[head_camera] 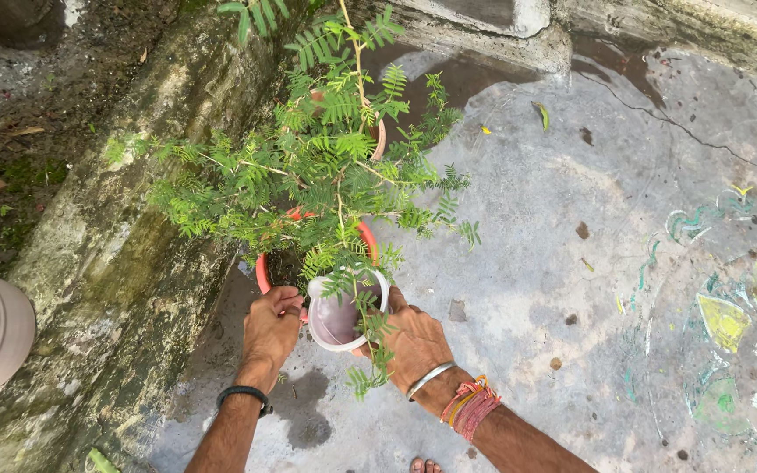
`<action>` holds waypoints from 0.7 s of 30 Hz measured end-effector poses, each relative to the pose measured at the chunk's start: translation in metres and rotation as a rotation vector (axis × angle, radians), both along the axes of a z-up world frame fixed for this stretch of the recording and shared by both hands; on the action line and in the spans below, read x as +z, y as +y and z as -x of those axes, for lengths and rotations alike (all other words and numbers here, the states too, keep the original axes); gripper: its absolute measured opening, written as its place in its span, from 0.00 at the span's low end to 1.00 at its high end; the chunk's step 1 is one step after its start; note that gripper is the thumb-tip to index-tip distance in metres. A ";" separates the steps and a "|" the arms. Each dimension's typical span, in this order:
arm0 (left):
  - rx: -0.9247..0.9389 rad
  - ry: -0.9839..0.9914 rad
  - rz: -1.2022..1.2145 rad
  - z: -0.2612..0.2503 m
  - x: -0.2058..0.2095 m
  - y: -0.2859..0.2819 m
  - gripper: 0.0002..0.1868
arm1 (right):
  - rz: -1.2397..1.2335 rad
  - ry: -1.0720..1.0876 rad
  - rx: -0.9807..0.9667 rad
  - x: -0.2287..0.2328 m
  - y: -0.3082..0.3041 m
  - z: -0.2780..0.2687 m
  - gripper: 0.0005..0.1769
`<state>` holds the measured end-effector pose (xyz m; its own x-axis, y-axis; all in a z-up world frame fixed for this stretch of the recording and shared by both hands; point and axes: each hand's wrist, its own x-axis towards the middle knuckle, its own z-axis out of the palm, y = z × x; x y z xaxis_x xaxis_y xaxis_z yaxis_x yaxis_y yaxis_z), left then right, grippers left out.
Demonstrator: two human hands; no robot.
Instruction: The person fills a small plastic mug with water from a bucket and pours it into the soil of several potted plants and around the base of a tree. They move between different plants in an outdoor area, applying water to the soil by hand.
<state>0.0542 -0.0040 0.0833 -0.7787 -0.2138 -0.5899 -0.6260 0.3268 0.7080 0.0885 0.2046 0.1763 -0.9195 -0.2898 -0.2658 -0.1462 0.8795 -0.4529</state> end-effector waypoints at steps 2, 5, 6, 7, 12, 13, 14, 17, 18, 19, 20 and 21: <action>0.001 -0.004 0.003 -0.002 0.006 0.003 0.16 | 0.006 -0.013 -0.003 0.002 0.002 -0.001 0.24; -0.022 -0.014 0.015 -0.002 0.020 0.003 0.17 | 0.063 0.006 -0.033 0.004 0.006 -0.003 0.23; -0.012 -0.019 0.017 -0.003 0.025 0.003 0.17 | 0.090 0.020 -0.047 0.004 0.007 -0.005 0.23; -0.003 -0.025 0.020 -0.003 0.030 0.003 0.17 | 0.129 0.040 -0.043 0.005 0.009 -0.007 0.22; 0.073 0.055 -0.043 -0.007 0.061 -0.016 0.17 | 0.249 0.084 -0.016 0.025 0.009 -0.010 0.16; 0.087 0.054 -0.057 -0.008 0.071 -0.023 0.17 | 0.256 0.062 -0.027 0.034 0.004 -0.010 0.17; 0.103 0.056 -0.068 -0.008 0.083 -0.033 0.17 | 0.267 0.044 -0.034 0.047 -0.002 -0.011 0.18; 0.151 0.100 -0.088 -0.013 0.124 -0.063 0.16 | 0.282 0.024 -0.017 0.090 -0.026 -0.011 0.18; 0.176 0.111 -0.116 -0.015 0.139 -0.074 0.17 | 0.285 0.024 -0.004 0.105 -0.035 -0.010 0.17; 0.199 0.123 -0.144 -0.016 0.154 -0.085 0.17 | 0.309 0.037 0.002 0.120 -0.044 -0.009 0.17; 0.222 0.133 -0.173 -0.019 0.168 -0.093 0.17 | 0.332 0.049 0.006 0.133 -0.052 -0.009 0.17; 0.244 0.139 -0.177 -0.020 0.182 -0.100 0.17 | 0.355 0.060 0.011 0.147 -0.060 -0.008 0.17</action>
